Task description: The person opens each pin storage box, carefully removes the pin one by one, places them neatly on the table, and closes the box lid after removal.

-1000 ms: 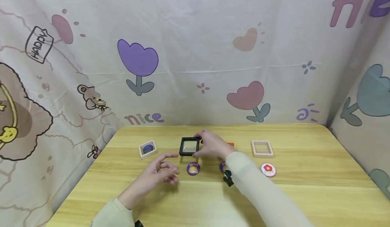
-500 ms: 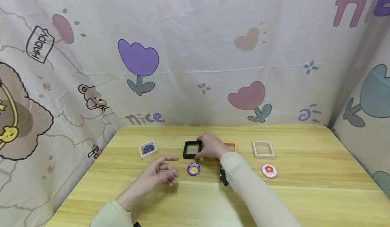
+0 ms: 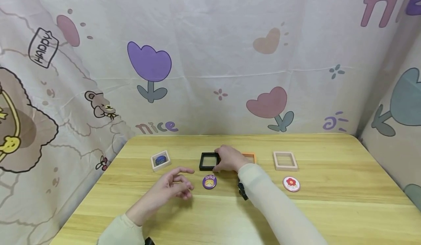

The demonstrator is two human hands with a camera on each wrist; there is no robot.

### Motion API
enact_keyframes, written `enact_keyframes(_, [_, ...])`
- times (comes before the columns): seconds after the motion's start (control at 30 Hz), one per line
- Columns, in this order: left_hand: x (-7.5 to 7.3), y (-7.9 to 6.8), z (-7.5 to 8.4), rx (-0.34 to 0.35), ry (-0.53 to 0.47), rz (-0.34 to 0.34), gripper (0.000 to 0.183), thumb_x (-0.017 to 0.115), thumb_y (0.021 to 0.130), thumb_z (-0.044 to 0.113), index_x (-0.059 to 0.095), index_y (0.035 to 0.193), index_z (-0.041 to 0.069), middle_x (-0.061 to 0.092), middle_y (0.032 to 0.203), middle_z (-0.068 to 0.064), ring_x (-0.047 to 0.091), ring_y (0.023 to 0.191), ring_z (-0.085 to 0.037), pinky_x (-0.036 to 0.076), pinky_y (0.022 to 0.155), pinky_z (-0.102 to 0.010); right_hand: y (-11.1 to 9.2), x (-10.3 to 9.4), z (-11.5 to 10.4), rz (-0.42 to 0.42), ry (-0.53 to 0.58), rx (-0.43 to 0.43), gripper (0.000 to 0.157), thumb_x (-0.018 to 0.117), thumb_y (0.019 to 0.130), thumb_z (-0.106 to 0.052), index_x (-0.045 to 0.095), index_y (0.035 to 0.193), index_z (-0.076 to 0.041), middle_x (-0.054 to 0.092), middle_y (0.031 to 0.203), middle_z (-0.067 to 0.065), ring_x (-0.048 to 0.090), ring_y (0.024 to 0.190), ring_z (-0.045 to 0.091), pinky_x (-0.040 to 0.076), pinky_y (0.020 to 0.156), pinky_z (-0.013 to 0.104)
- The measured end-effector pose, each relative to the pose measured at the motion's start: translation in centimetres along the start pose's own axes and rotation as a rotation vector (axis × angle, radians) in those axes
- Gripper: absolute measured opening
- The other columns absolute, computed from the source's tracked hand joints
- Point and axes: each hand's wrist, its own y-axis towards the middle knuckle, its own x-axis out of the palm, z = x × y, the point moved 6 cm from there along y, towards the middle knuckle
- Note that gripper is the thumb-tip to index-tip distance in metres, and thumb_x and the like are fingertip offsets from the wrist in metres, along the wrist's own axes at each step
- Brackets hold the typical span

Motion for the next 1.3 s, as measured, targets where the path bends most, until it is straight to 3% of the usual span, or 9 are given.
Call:
enact_keyframes(0.2, [0.4,0.1,0.1,0.007,-0.011,-0.010,0.045,0.066,0.106,0.011,0.052,0.148,0.004,0.073,0.105,-0.013,0.076,0.088,-0.018,0.066,0.081,-0.029,-0.1,-0.1,-0.1,-0.010,0.002,0.002,0.081,0.093,0.085,-0.028,0.058,0.149,0.005,0.066,0.143,0.023,0.066,0.126,0.034,0.053,0.117,0.048])
enact_keyframes(0.43, [0.7,0.1,0.3,0.022,-0.028,-0.014,0.043,0.065,0.106,0.009,0.053,0.146,0.001,0.070,0.106,-0.023,0.076,0.086,-0.017,0.066,0.080,-0.029,-0.3,-0.1,-0.3,-0.018,-0.021,-0.015,0.081,0.092,0.084,-0.027,0.057,0.149,0.005,0.065,0.142,0.025,0.066,0.126,0.037,0.053,0.116,0.050])
enact_keyframes(0.87, [0.4,-0.2,0.1,0.010,0.019,-0.011,0.047,0.066,0.105,0.009,0.050,0.147,-0.006,0.071,0.108,-0.024,0.075,0.088,-0.021,0.066,0.081,-0.030,-0.6,0.0,-0.1,-0.035,0.013,0.005,0.086,0.092,0.086,-0.028,0.051,0.155,0.004,0.058,0.149,0.028,0.060,0.136,0.042,0.049,0.120,0.053])
enact_keyframes(1.13, [-0.7,0.0,-0.1,0.017,0.114,0.028,0.047,0.065,0.105,0.009,0.051,0.148,-0.004,0.069,0.114,-0.030,0.076,0.092,-0.031,0.068,0.084,-0.039,-0.7,-0.2,-0.4,-0.030,0.045,0.003,0.090,0.091,0.085,-0.031,0.047,0.158,0.000,0.053,0.153,0.029,0.057,0.139,0.045,0.048,0.120,0.058])
enact_keyframes(1.3, [-2.1,0.2,-0.3,0.027,0.156,0.069,0.045,0.065,0.105,0.009,0.051,0.146,-0.004,0.068,0.115,-0.032,0.076,0.094,-0.041,0.068,0.085,-0.045,-0.8,-0.6,-1.0,0.010,0.053,-0.003,0.082,0.086,0.091,-0.033,0.048,0.158,-0.004,0.050,0.157,0.029,0.053,0.143,0.048,0.046,0.120,0.064])
